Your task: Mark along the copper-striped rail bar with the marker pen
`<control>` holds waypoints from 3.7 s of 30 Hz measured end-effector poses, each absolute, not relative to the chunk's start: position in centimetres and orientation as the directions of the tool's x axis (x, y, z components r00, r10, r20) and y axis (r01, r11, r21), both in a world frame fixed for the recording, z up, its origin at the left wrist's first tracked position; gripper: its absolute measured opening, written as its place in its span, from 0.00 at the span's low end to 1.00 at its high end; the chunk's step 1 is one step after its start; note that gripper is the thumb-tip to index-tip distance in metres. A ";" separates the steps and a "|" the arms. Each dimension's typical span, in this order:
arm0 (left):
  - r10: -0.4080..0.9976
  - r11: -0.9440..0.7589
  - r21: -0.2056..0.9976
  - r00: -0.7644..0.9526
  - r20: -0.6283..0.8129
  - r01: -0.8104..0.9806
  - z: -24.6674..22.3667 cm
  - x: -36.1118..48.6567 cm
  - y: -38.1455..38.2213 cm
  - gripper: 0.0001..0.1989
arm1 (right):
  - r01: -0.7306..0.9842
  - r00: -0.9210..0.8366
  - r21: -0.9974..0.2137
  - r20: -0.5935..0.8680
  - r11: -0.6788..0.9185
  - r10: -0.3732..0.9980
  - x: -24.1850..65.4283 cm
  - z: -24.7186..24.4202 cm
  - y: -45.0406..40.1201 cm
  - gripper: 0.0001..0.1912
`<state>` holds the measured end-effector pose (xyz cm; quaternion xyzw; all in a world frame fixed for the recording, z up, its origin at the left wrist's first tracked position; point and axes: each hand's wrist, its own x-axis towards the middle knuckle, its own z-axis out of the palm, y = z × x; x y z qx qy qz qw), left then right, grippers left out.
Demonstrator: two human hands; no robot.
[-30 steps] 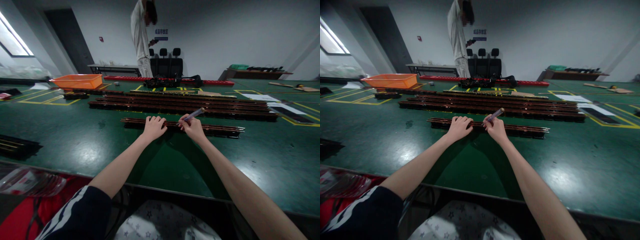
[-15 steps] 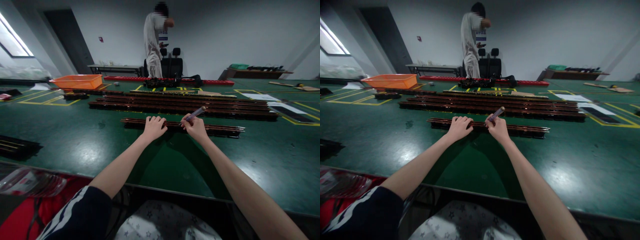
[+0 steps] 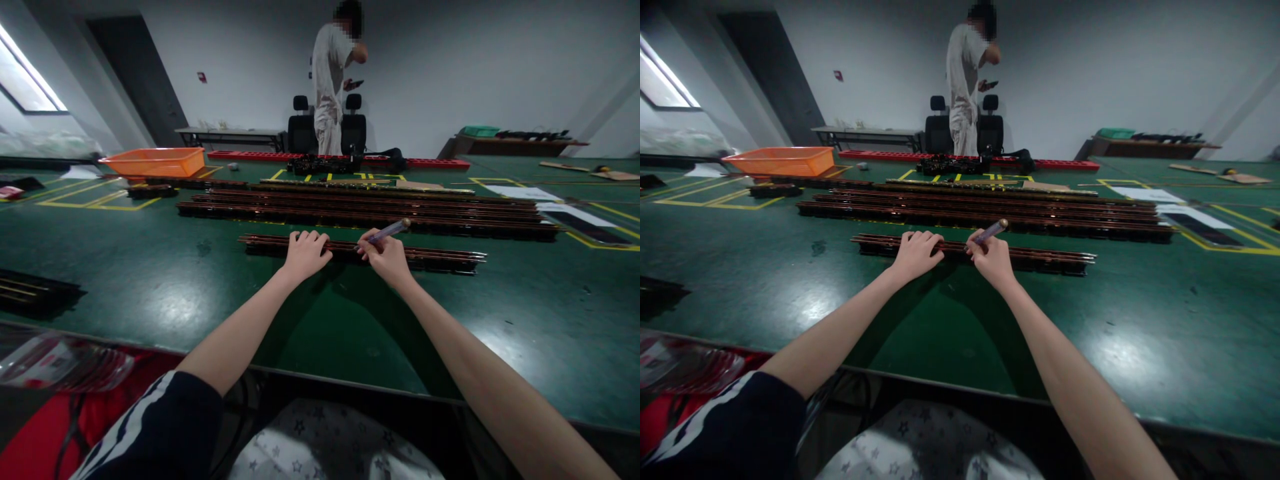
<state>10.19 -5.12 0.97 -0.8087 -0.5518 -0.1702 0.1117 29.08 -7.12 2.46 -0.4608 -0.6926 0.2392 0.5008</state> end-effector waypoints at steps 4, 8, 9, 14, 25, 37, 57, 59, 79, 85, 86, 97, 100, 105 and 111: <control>0.837 -0.397 -0.005 0.364 0.409 0.918 0.8 10.2 -5.2 0.18 | 0.401 -0.062 -0.791 0.480 0.462 0.875 29.0 2.5 -7.2 0.08; 0.826 -0.421 -0.007 0.387 0.409 0.907 0.9 10.3 -5.3 0.19 | 0.402 -0.048 -0.790 0.487 0.463 0.872 28.9 2.6 -7.3 0.08; 0.826 -0.425 -0.003 0.389 0.407 0.905 0.9 10.4 -5.3 0.19 | 0.401 -0.045 -0.790 0.489 0.464 0.871 28.8 2.5 -7.3 0.08; 0.831 -0.436 0.015 0.397 0.389 0.900 1.0 10.6 -5.3 0.19 | 0.393 -0.031 -0.788 0.503 0.473 0.864 28.9 2.2 -7.0 0.08; 0.826 -0.448 0.018 0.406 0.391 0.894 1.0 10.6 -5.3 0.19 | 0.385 -0.033 -0.778 0.526 0.497 0.850 29.0 2.3 -6.9 0.11; 0.822 -0.455 0.019 0.411 0.393 0.890 0.7 10.4 -5.1 0.19 | 0.324 0.052 -0.811 0.529 0.486 0.847 29.5 2.1 -6.8 0.13; 0.831 -0.446 0.011 0.409 0.378 0.895 1.1 10.4 -5.3 0.18 | 0.354 -0.048 -0.819 0.466 0.452 0.883 29.4 2.1 -6.8 0.11; 0.833 -0.445 0.013 0.408 0.375 0.896 1.1 10.5 -5.3 0.18 | 0.361 -0.058 -0.817 0.461 0.450 0.885 29.5 2.2 -6.8 0.10; 0.829 -0.440 -0.015 0.412 0.378 0.898 1.0 10.4 -5.2 0.19 | 0.356 -0.069 -0.827 0.441 0.435 0.895 29.6 2.0 -6.4 0.11; 0.830 -0.447 -0.002 0.415 0.372 0.895 1.1 10.4 -5.2 0.19 | 0.357 -0.073 -0.835 0.421 0.418 0.904 29.5 2.3 -6.7 0.10; 0.831 -0.447 -0.001 0.415 0.369 0.895 1.1 10.4 -5.2 0.19 | 0.357 -0.075 -0.836 0.419 0.417 0.905 29.5 2.3 -6.7 0.10; 0.835 -0.448 0.021 0.410 0.366 0.894 1.2 10.4 -5.3 0.18 | 0.355 -0.096 -0.831 0.423 0.428 0.901 29.6 2.1 -6.6 0.14; 0.835 -0.449 0.015 0.414 0.362 0.893 1.2 10.4 -5.3 0.18 | 0.353 -0.094 -0.831 0.427 0.431 0.899 29.7 2.0 -6.5 0.13; 0.837 -0.440 -0.004 0.411 0.362 0.898 1.2 10.4 -5.3 0.18 | 0.364 -0.091 -0.831 0.418 0.421 0.904 29.7 2.0 -6.4 0.11; 0.835 -0.440 0.000 0.409 0.369 0.898 1.2 10.4 -5.4 0.18 | 0.358 -0.099 -0.827 0.428 0.433 0.898 29.5 2.2 -6.5 0.11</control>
